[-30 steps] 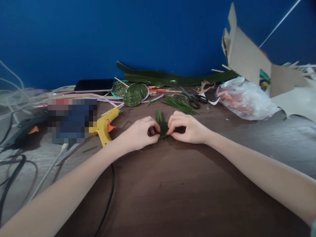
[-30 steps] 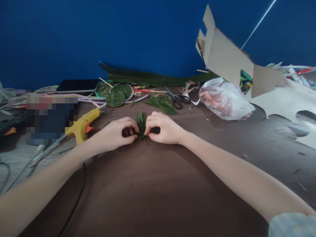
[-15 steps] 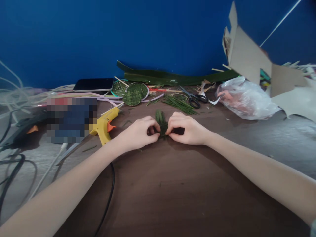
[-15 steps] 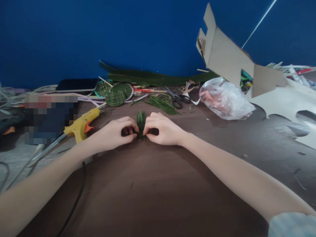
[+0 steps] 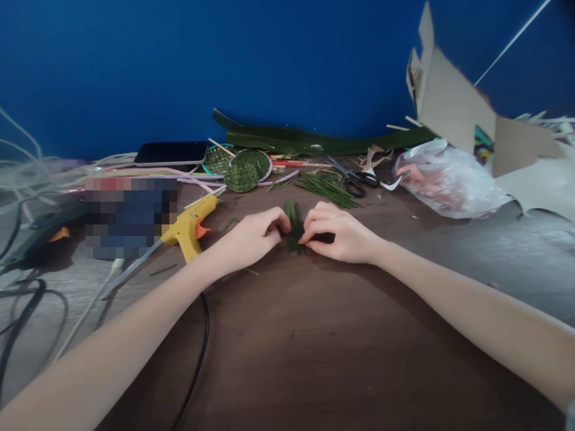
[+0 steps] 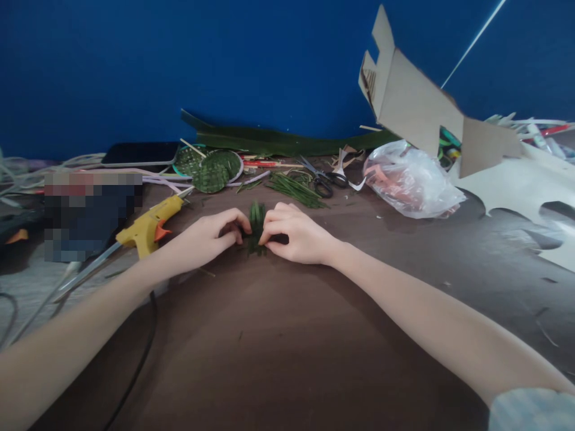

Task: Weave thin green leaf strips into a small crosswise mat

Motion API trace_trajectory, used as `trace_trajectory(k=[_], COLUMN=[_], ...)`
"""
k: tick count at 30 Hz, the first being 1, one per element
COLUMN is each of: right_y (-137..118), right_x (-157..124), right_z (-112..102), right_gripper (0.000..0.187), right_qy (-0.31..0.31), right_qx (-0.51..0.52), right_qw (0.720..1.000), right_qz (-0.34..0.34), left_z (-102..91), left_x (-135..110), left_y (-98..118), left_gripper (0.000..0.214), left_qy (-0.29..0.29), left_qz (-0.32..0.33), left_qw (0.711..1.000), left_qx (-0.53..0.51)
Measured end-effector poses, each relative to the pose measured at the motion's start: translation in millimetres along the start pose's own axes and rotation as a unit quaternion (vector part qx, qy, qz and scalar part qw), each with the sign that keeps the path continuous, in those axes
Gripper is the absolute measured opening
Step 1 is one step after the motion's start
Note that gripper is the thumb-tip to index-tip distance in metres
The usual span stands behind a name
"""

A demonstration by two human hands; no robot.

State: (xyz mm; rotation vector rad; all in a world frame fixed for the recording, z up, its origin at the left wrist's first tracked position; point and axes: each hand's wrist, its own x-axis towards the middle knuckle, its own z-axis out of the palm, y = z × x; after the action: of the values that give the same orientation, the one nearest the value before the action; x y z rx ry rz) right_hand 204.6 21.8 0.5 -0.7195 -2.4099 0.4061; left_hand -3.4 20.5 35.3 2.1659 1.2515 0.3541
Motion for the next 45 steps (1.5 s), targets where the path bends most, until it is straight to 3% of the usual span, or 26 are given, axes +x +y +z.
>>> trace_trajectory(k=[5, 15, 37, 45], right_y=[0.7, -0.7, -0.9, 0.0], right_x=[-0.8, -1.1, -0.1, -1.1], right_z=[0.1, 1.1, -0.1, 0.8], right_gripper=[0.011, 0.011, 0.009, 0.014], right_qy=[-0.002, 0.008, -0.005, -0.009], right_qx=[-0.013, -0.027, -0.017, -0.036], right_qw=[1.000, 1.000, 1.000, 0.999], right_qz=[-0.003, -0.010, -0.004, -0.008], left_z=[-0.4, 2.9, 6.3, 1.5], left_x=[0.9, 0.2, 0.4, 0.4], left_y=[-1.0, -2.2, -3.5, -3.0], left_gripper=[0.023, 0.018, 0.020, 0.018], left_qy=[-0.004, -0.009, 0.003, 0.029], left_qz=[-0.020, 0.029, 0.055, 0.023], left_qw=[0.999, 0.999, 0.998, 0.999], left_qx=[-0.041, 0.017, 0.038, -0.022])
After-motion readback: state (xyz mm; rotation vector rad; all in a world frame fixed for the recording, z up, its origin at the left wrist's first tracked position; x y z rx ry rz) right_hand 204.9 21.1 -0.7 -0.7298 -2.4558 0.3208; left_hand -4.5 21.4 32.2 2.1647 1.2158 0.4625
